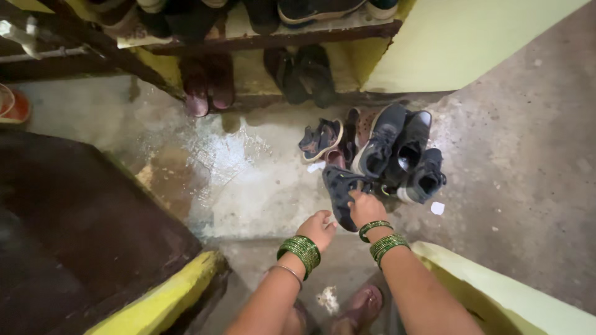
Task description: The person removes various pairs of shoes from a cluttered wooden shelf and places them on the floor. They handle sneakers, formal shoes, and sandals one by one, clearing the shelf space.
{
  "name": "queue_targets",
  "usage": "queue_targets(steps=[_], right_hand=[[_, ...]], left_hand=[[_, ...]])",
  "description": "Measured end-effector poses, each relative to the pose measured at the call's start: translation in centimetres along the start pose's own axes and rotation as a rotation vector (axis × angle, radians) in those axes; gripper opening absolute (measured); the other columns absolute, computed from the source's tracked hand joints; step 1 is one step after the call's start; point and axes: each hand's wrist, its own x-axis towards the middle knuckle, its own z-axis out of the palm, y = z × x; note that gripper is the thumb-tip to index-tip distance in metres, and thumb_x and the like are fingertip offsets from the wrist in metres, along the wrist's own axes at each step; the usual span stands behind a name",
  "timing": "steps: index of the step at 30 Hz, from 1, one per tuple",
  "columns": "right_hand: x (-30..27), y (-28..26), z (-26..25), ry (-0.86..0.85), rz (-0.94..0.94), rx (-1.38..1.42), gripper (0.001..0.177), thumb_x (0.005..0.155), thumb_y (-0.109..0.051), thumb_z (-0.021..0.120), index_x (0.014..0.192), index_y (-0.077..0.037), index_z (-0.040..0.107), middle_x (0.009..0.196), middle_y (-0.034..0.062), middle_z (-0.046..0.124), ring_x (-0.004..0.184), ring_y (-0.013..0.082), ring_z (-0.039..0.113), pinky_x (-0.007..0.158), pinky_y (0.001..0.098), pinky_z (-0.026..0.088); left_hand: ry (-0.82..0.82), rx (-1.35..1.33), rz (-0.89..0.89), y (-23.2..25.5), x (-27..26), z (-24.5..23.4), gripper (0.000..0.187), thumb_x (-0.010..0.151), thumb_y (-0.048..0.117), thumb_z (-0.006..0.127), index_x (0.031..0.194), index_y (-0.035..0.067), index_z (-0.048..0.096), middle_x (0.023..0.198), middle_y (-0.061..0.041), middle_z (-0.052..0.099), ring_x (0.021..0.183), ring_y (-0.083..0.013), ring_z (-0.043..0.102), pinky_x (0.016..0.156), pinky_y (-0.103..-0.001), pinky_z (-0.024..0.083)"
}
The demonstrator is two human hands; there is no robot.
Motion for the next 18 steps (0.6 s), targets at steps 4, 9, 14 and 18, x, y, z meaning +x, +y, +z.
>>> queue_targets(steps=[4,9,14,18], right_hand=[[4.2,0.6,1.8,0.002,0.004,-0.06,0.028,0.087,-0.025,0.072,0.115,-0.018,0.074,0.098,0.0169,0.075,0.092,0.037,0.072,0.082,0.0483,0.058],[10.3,1.5,1.9,0.113,-0.057,-0.188,0.022,0.089,-0.026,0.071,0.109,-0.019,0.075,0.092,0.0129,0.075,0.088,0.0333,0.073,0.078,0.047,0.058],[15.9,2.6,2.5,0.201,-0.077,-0.398,0.014,0.096,-0.023,0.068,0.107,-0.019,0.075,0.099,0.0034,0.076,0.1,0.0248,0.071,0.09,0.047,0.052],[18.2,3.4,5.2,0.255,-0.178,-0.468,0.029,0.086,-0.022,0.068,0.114,-0.016,0.073,0.119,0.0016,0.073,0.12,0.0248,0.063,0.102,0.0488,0.046]], left_hand=[[-0.017,0.059,-0.025,-0.5,2.9,0.3,0.048,0.092,0.032,0.065,0.134,0.009,0.06,0.122,-0.015,0.071,0.11,-0.0308,0.07,0.097,-0.041,0.053],[0.01,0.042,0.057,-1.5,6.9,1.2,0.049,0.092,0.033,0.066,0.134,0.008,0.06,0.122,-0.017,0.071,0.11,-0.0327,0.069,0.097,-0.042,0.053],[-0.012,0.071,0.063,-1.8,9.2,0.9,0.047,0.094,0.034,0.063,0.133,0.008,0.061,0.123,-0.017,0.071,0.108,-0.0319,0.07,0.096,-0.041,0.053],[-0.001,0.013,0.052,-2.7,10.2,0.5,0.049,0.093,0.033,0.062,0.136,0.009,0.059,0.124,-0.016,0.07,0.108,-0.0302,0.07,0.097,-0.04,0.053]])
